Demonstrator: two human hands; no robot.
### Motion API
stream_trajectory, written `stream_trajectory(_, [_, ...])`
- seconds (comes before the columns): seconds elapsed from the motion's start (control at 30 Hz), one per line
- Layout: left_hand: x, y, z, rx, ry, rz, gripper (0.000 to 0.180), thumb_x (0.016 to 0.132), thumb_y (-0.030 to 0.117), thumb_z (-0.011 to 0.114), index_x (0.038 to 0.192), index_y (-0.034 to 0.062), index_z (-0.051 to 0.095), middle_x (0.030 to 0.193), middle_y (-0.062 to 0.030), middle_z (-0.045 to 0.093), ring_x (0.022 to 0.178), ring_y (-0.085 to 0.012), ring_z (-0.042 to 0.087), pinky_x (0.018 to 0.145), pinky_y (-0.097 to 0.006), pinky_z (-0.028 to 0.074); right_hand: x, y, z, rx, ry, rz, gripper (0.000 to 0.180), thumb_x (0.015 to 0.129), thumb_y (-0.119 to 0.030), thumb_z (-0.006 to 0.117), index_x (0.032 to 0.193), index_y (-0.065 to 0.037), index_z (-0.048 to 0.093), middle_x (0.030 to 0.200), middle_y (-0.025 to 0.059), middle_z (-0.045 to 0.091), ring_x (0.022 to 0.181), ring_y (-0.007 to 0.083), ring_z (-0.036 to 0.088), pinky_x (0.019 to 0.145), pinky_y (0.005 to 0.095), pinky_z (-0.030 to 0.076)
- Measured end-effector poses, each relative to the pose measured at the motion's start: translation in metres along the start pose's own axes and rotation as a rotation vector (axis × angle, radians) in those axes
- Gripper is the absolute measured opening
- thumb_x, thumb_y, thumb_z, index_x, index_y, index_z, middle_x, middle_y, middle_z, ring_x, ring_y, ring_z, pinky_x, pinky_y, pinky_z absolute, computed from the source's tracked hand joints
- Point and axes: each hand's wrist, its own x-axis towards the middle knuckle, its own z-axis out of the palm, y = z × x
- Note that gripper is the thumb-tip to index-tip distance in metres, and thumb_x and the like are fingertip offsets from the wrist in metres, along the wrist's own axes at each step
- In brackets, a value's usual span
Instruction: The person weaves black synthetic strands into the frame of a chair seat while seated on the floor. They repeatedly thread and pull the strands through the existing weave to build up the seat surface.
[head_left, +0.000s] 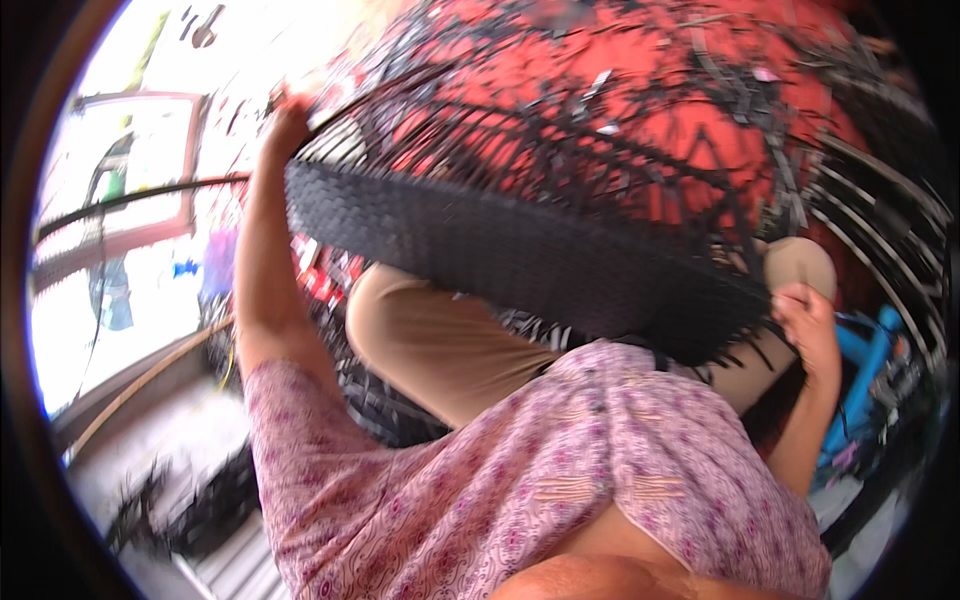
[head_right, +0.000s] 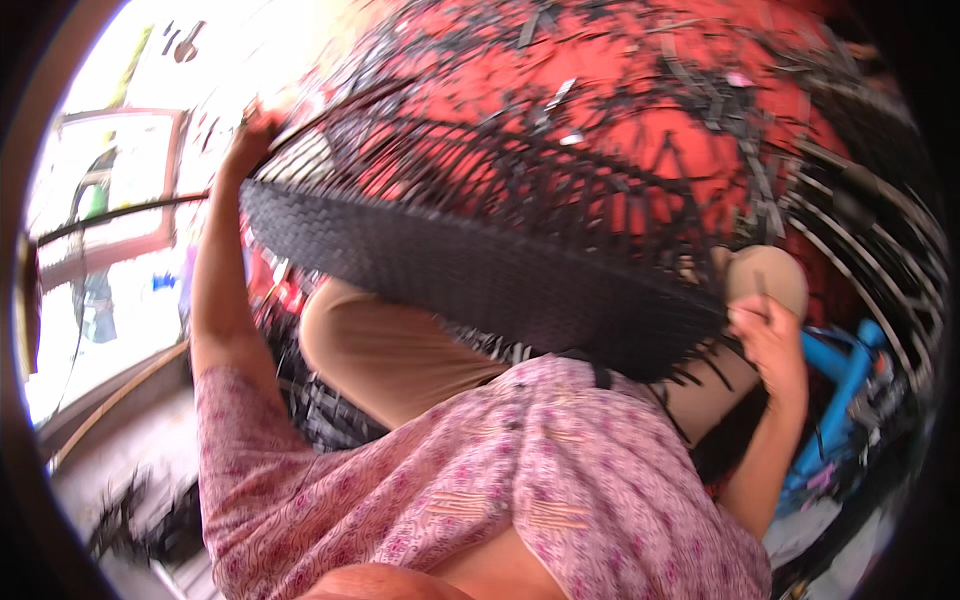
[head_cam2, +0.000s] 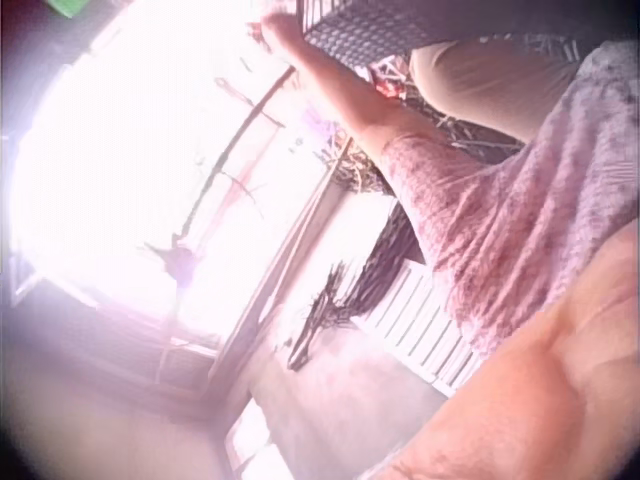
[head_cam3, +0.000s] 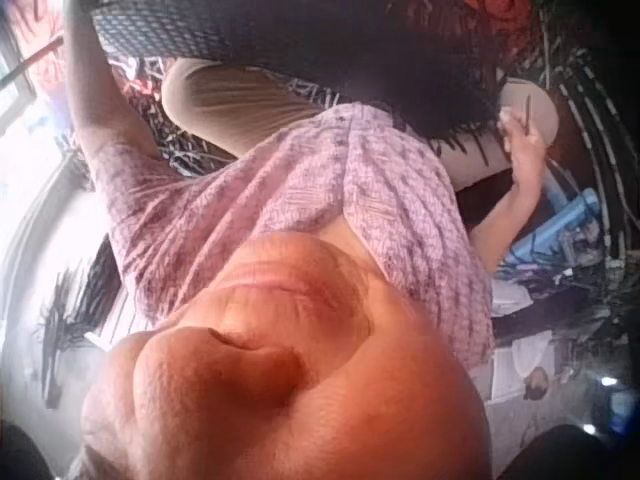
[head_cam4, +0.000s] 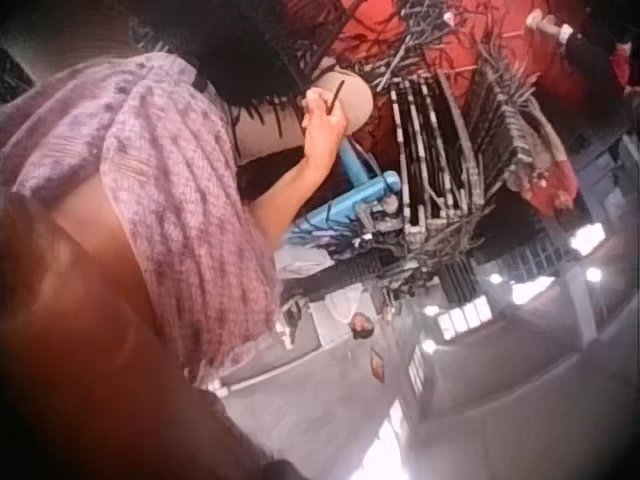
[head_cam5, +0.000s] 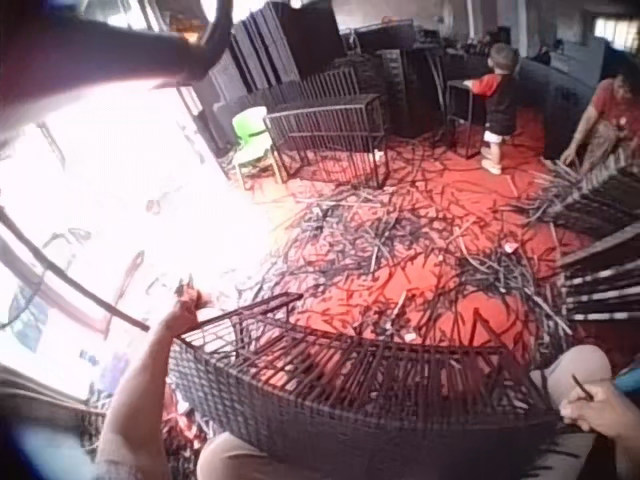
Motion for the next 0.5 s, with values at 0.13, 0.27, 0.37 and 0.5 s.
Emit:
stream_trajectory(0.13, [0.007, -0.023, 0.025, 0.197, 0.135, 0.026, 0.016, 0.081, 0.011, 0.057, 0.089, 0.0018, 0.066, 0.091, -0.0176, 0.067, 0.087, -0.0278, 0.066, 0.073, -0.039, 0.051, 0.003, -0.045, -0.009, -0.106, -0.081, -0.017, 0.017, 0.083, -0.022, 0.070, 0.091, -0.006, 0.070, 0.075, -0.0002, 0.066, 0.066, 0.0078, 0.058, 0.057, 0.0238, 0.046])
stream_trajectory(0.27, [-0.020, -0.059, 0.057, 0.534, -0.066, -0.340, 0.021, 0.088, 0.008, 0.051, 0.097, 0.0040, 0.069, 0.097, -0.0159, 0.069, 0.088, -0.0252, 0.068, 0.073, -0.038, 0.053, 0.014, -0.023, 0.003, -0.363, -0.020, -0.333, 0.022, 0.081, -0.025, 0.060, 0.079, -0.004, 0.067, 0.072, 0.0092, 0.066, 0.069, 0.0201, 0.063, 0.067, 0.0348, 0.048])
stream_trajectory(0.37, [0.012, -0.045, 0.085, 0.484, 0.408, -0.111, 0.016, 0.080, 0.009, 0.053, 0.074, 0.0061, 0.067, 0.078, -0.0153, 0.068, 0.072, -0.0306, 0.067, 0.064, -0.042, 0.051, 0.003, -0.025, -0.001, -0.421, 0.023, -0.252, 0.025, 0.080, -0.027, 0.059, 0.078, -0.004, 0.069, 0.073, 0.0124, 0.067, 0.071, 0.0254, 0.065, 0.069, 0.0383, 0.049])
stream_trajectory(0.5, [-0.002, -0.027, 0.073, 0.535, 0.401, -0.130, 0.023, 0.084, 0.009, 0.047, 0.078, 0.0056, 0.069, 0.081, -0.0148, 0.070, 0.074, -0.0287, 0.069, 0.063, -0.042, 0.052, 0.009, -0.022, 0.006, -0.474, 0.049, -0.310, 0.025, 0.081, -0.026, 0.059, 0.075, -0.003, 0.066, 0.068, 0.0124, 0.065, 0.067, 0.0246, 0.063, 0.066, 0.0381, 0.048])
